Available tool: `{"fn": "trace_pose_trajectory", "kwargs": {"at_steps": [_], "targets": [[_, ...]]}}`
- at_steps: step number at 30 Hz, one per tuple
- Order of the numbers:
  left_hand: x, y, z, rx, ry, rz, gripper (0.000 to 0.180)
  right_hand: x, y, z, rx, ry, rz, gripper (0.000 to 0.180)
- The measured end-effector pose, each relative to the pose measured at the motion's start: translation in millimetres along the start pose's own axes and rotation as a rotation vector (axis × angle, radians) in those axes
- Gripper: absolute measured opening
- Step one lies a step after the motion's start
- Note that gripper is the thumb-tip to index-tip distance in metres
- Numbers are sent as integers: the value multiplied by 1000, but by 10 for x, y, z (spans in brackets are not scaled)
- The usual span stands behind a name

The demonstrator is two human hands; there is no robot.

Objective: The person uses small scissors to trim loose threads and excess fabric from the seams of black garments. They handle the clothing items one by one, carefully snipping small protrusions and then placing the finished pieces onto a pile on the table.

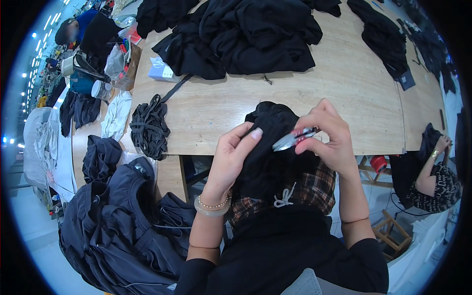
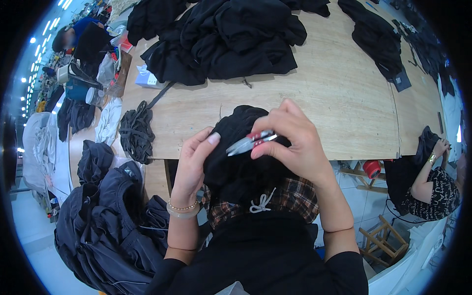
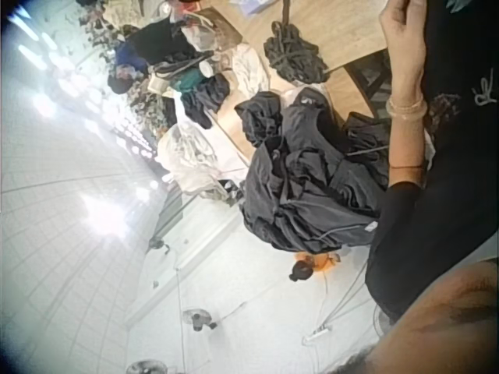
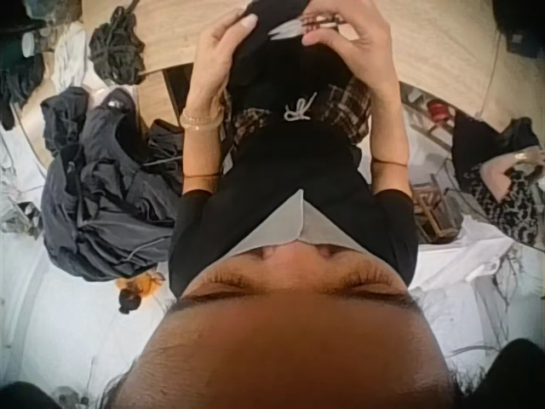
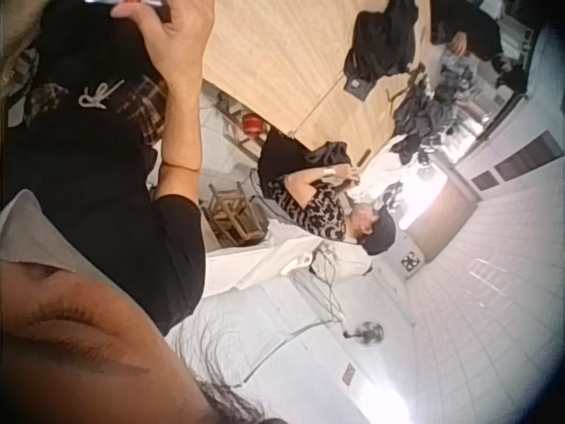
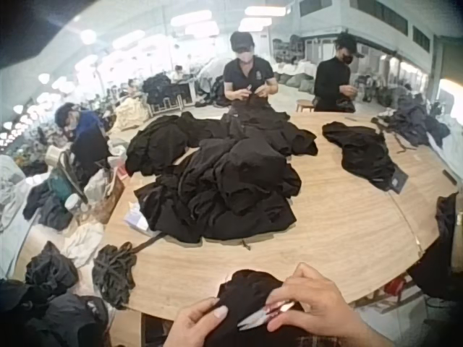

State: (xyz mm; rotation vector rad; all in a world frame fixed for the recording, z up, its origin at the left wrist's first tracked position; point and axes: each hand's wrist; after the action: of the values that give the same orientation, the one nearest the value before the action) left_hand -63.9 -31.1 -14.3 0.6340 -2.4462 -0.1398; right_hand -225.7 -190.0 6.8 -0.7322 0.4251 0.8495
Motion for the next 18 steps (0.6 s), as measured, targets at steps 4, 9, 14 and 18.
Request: {"fn": "trace_pose_trajectory", "kwargs": {"at_steps": [4, 9, 14, 18], "targets": [[2, 35, -8, -8, -121, 7, 16, 12, -31, -32, -18, 189, -108, 32], [3, 42, 17, 23, -174, 20, 16, 60, -32, -41, -59, 237, -86, 36], [-11, 47, 13, 8, -181, 14, 17, 62, -39, -20, -78, 270, -79, 36], [-17, 57, 4, 14, -199, 29, 17, 81, -45, -28, -48, 184, -61, 37]]}}
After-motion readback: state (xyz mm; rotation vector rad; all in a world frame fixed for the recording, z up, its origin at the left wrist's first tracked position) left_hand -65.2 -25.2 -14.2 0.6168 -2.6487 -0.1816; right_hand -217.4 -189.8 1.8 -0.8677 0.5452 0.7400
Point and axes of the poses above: each hand's wrist, its own y-axis away from the middle knuckle, its own x-axis out of the palm, z = x × y, and after that the axes turned 10 degrees about y, right-handed
